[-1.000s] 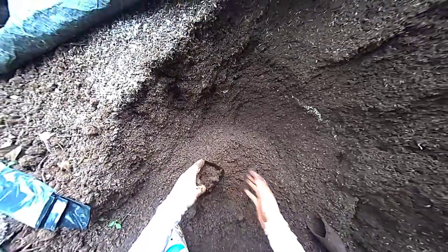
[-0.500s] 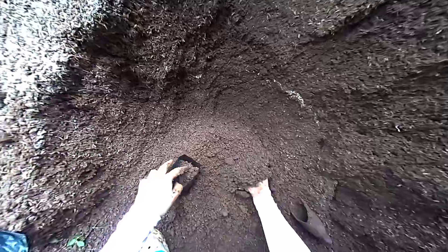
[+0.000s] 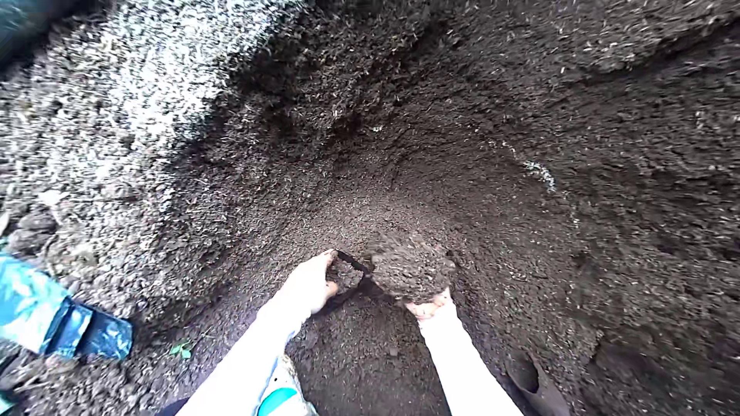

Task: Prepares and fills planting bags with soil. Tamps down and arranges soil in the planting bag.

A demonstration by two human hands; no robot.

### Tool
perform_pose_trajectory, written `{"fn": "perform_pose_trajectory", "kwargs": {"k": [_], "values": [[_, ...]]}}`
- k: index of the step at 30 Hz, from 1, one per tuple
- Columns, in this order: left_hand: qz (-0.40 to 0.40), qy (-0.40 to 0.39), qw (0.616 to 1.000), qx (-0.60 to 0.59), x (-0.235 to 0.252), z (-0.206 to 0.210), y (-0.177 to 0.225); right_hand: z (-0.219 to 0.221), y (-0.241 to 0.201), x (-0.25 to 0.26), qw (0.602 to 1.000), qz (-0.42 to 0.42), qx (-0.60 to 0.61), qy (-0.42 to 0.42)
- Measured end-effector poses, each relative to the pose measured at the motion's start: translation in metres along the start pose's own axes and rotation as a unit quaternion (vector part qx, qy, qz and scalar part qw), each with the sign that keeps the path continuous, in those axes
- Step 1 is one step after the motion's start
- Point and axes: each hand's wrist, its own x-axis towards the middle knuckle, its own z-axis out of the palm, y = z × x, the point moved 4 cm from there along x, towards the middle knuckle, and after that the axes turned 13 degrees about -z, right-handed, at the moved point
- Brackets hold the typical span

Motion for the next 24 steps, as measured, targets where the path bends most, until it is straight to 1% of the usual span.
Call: {"fn": "perform_pose_trajectory", "kwargs": {"k": [1,2,3,5,7,9,10,11,12,13,14,15,17,19,20,22,23,24], "values": [[0.004,-0.003,1.000,-0.011,-0.001,0.001,0.000,0.015,0.011,0.003,0.999,0.023,0.022,-0.031],[0.007,-0.001,1.000,-0.025,-0.002,0.001,-0.001,0.029,0.022,0.005,0.997,0.050,0.026,-0.044],[0.010,0.003,0.999,-0.036,-0.003,0.001,-0.002,0.044,0.031,0.005,0.997,0.074,-0.002,-0.035],[0.009,0.010,0.999,-0.051,-0.006,0.001,-0.006,0.074,0.044,0.005,0.988,0.106,-0.109,-0.015],[-0.004,0.018,0.998,-0.052,-0.007,0.000,-0.011,0.098,0.048,0.002,0.966,0.105,-0.230,-0.048],[-0.025,0.019,0.999,-0.037,-0.008,0.000,-0.019,0.116,0.043,-0.004,0.926,0.074,-0.355,-0.105],[-0.028,0.019,0.999,-0.038,-0.009,0.001,-0.024,0.121,0.038,-0.004,0.895,0.062,-0.422,-0.128],[-0.029,0.024,0.998,-0.045,-0.010,0.001,-0.029,0.122,0.035,-0.001,0.854,0.046,-0.498,-0.143],[-0.030,0.027,0.998,-0.054,-0.011,0.001,-0.033,0.120,0.032,0.005,0.797,0.037,-0.581,-0.158],[-0.028,0.027,0.997,-0.067,-0.011,0.001,-0.036,0.113,0.033,0.014,0.725,0.039,-0.663,-0.179],[-0.022,0.027,0.997,-0.075,-0.011,0.002,-0.039,0.104,0.037,0.021,0.658,0.069,-0.725,-0.192],[-0.015,0.024,0.996,-0.081,-0.009,0.004,-0.042,0.096,0.046,0.023,0.614,0.110,-0.757,-0.194],[-0.014,0.006,0.997,-0.075,-0.008,0.007,-0.044,0.087,0.064,0.022,0.561,0.185,-0.781,-0.201],[-0.011,0.009,0.995,-0.100,-0.014,0.002,-0.045,0.095,0.071,0.018,0.526,0.189,-0.801,-0.215],[-0.004,0.018,0.992,-0.121,-0.021,-0.003,-0.045,0.104,0.070,0.012,0.519,0.168,-0.806,-0.230],[0.031,0.040,0.985,-0.163,-0.045,-0.013,-0.049,0.129,0.058,-0.015,0.503,0.078,-0.814,-0.281],[0.050,0.055,0.980,-0.183,-0.057,-0.016,-0.052,0.150,0.049,-0.039,0.485,0.030,-0.824,-0.292],[0.062,0.068,0.975,-0.203,-0.069,-0.017,-0.057,0.183,0.039,-0.069,0.442,0.049,-0.850,-0.282]]}}
